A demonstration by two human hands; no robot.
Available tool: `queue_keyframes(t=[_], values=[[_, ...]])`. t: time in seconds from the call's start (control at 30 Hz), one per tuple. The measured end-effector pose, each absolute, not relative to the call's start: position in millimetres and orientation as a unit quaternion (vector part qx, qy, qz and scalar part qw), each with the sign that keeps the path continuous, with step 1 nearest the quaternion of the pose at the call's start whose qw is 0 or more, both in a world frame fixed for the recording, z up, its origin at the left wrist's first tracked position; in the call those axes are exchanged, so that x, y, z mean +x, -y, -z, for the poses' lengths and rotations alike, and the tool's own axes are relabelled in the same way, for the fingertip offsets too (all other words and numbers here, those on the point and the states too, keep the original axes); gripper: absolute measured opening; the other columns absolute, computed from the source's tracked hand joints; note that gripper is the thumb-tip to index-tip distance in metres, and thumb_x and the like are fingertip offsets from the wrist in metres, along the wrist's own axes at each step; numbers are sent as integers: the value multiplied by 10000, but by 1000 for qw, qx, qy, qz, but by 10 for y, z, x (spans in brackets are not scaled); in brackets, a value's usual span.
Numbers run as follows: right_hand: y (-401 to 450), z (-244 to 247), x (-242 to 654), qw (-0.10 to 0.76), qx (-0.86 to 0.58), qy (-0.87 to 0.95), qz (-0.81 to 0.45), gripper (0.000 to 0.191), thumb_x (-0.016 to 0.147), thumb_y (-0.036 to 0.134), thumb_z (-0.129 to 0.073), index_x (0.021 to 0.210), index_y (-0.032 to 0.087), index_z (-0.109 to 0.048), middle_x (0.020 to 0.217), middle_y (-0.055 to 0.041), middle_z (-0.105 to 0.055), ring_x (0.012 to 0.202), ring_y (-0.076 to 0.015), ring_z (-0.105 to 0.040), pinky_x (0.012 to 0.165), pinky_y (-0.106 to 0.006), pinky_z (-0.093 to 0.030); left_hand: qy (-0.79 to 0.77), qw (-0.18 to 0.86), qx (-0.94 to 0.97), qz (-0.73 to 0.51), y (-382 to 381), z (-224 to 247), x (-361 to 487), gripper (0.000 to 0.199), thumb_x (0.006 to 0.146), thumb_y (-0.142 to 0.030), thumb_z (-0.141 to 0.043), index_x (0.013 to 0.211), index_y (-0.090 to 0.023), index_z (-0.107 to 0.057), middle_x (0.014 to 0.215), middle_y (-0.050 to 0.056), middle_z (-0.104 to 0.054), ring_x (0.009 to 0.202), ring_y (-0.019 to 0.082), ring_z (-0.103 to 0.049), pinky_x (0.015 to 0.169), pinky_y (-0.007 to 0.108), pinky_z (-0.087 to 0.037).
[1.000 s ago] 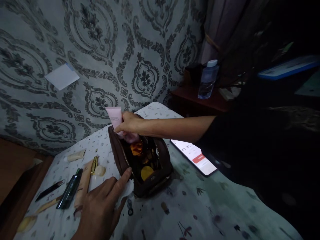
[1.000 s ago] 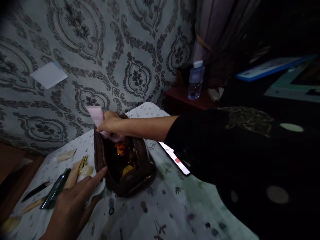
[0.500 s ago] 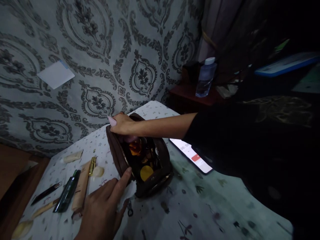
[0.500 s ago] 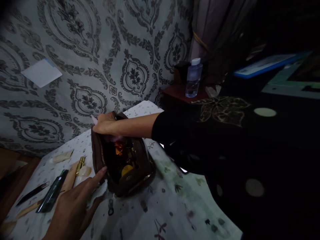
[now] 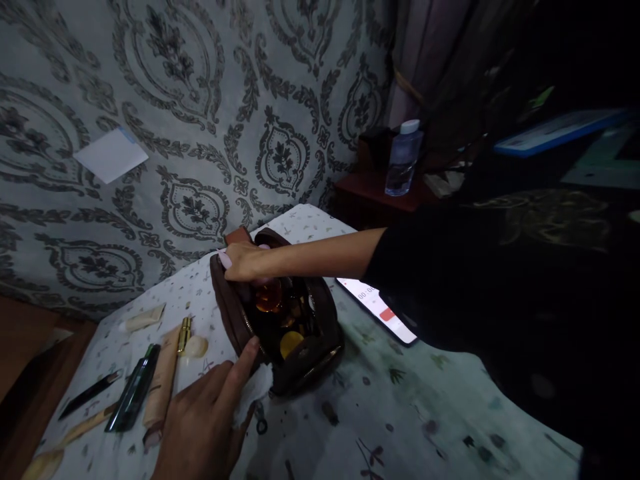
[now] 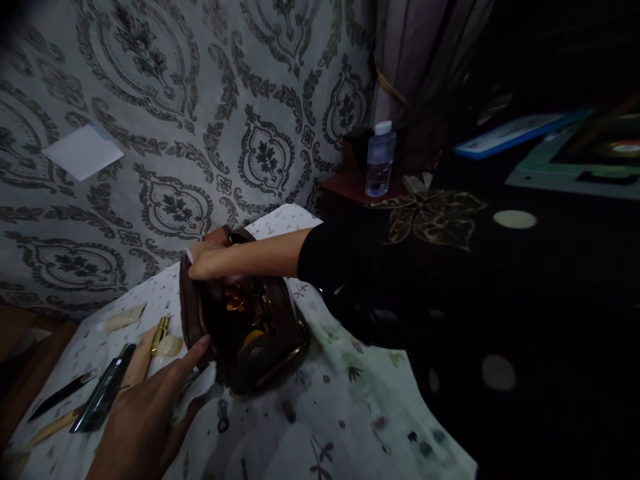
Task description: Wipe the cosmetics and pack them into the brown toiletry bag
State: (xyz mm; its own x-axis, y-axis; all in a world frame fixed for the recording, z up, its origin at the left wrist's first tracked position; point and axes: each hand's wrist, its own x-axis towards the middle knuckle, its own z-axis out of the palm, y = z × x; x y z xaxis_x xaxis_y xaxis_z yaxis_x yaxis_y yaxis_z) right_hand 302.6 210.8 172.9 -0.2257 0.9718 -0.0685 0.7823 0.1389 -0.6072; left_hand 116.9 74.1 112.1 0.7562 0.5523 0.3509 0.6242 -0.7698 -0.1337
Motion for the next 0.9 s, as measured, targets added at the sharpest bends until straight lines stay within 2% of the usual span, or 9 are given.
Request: queue_keyframes(t=[0.07,0.17,0.37,0.5,0.6,0.7,0.9], values=[[-2087,-1694,3029,146,-575,764,-254,354,702,113,-664,1055,95,-684,1169,-158,-684,1092,-265,-640,814,-272,-533,323,124,-927,148,-737,-1115,1165,585,883,-181,-414,1465,-220,-359,949,76,-734,720,185,-703,575,246,-543],[-2080,-1647,3028,128,-558,786,-233,445,703,86,-638,1149,79,-645,1215,-187,-655,1099,-291,-640,810,-305,-543,320,125,-928,145,-730,-1104,1159,608,865,-148,-418,1467,-211,-361,932,71,-733,694,178,-693,573,248,-534],[-2192,-1624,3066,127,-551,800,-202,480,689,162,-658,1169,150,-645,1201,-148,-670,1052,-283,-658,747,-293,-545,328,122,-926,142,-722,-1069,1129,641,845,-125,-432,1477,-212,-362,925,69,-736,684,169,-694,591,246,-542],[-2234,-1676,3118,136,-537,812,-183,433,717,234,-652,1142,151,-659,1182,-142,-682,1042,-297,-659,745,-307,-537,333,98,-928,135,-750,-1059,1089,688,852,-159,-458,1511,-261,-286,992,63,-748,740,187,-722,608,271,-575],[-2200,-1732,3119,144,-534,814,-180,368,741,205,-621,1100,139,-670,1162,-142,-690,1065,-295,-650,774,-308,-528,329,76,-932,131,-777,-1080,1059,749,839,-176,-486,1529,-307,-227,1069,61,-748,833,221,-738,661,328,-609],[-2179,-1755,3088,155,-545,802,-191,320,741,173,-608,1049,128,-679,1135,-148,-696,1070,-282,-650,786,-296,-522,331,68,-933,128,-788,-1098,1044,768,839,-200,-501,1535,-334,-205,1098,59,-746,859,244,-740,651,353,-623],[-2284,-1670,3027,185,-588,750,-240,217,741,153,-605,931,99,-695,1006,-154,-714,935,-252,-684,692,-262,-510,336,65,-931,129,-784,-1084,1044,763,848,-234,-517,1538,-330,-205,1112,54,-744,842,246,-743,656,346,-633]])
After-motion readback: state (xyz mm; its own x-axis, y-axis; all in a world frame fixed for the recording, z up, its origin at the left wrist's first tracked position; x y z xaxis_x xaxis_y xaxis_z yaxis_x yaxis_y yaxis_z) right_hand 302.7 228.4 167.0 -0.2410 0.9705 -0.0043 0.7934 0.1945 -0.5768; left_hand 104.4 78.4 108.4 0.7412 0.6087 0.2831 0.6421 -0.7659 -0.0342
